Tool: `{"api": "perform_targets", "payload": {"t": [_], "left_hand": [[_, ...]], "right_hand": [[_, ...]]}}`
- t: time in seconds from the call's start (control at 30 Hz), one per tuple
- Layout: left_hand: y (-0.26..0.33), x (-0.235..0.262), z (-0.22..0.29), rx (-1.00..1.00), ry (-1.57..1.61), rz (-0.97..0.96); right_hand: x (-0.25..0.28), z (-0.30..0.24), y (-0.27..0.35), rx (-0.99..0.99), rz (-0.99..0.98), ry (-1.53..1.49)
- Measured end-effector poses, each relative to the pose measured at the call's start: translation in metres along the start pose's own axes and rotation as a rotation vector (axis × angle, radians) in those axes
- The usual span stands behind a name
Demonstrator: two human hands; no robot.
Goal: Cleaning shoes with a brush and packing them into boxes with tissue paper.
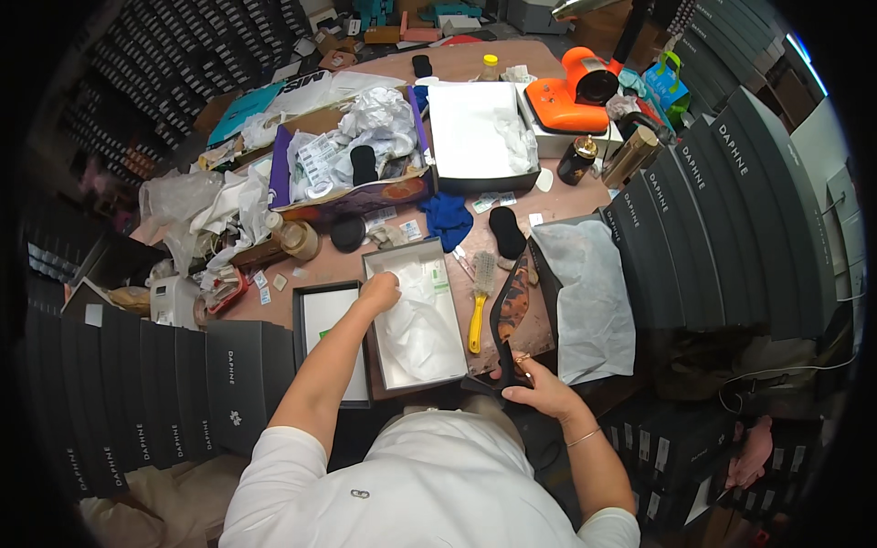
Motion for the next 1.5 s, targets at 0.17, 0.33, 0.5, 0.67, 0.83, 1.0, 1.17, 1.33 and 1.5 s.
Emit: {"api": "perform_targets", "payload": {"t": [0.17,0.33,0.5,0.67,0.83,1.0,1.17,1.33,1.5], "left_hand": [[0.066,0.133,0.102,-0.653,0.122,0.621],[0.137,0.088,0.09,-0.751,0.123,0.513],[0.191,0.021,0.008,-0.198,0.612,0.159],[0.188,0.079,0.003,-0.387,0.222,0.481],[0.173,0.023,0.02,-0.296,0.027,-0.012],[0.144,0.029,0.018,-0.262,0.19,0.338],[0.172,0.12,0.077,-0.56,0.447,0.54],[0.167,0.145,0.064,-0.511,0.422,0.647],[0.152,0.111,0.064,-0.298,0.832,0.495]], "right_hand": [[-0.008,-0.036,0.018,0.142,-0.021,-0.281],[-0.033,-0.045,0.016,0.13,-0.263,-0.466],[-0.027,0.027,-0.019,-0.16,-0.13,-0.26],[-0.042,0.037,-0.007,-0.117,-0.187,-0.396],[-0.041,0.029,-0.003,-0.121,-0.163,-0.359],[-0.05,-0.001,0.02,-0.045,-0.483,-0.52],[-0.074,-0.026,-0.01,-0.029,-0.542,-0.338],[-0.069,0.019,-0.065,-0.118,-0.235,-0.698],[-0.081,0.024,-0.03,-0.138,-0.557,-1.091]]}}
Point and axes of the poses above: each hand's wrist, its own y-axis away from the middle knuckle, its own x-axis out of the back of the hand, z = x × y, the point moved 7 cm from there along -y, towards the middle knuckle, and after that the axes turned 8 degrees about z, right-handed, at the moved point
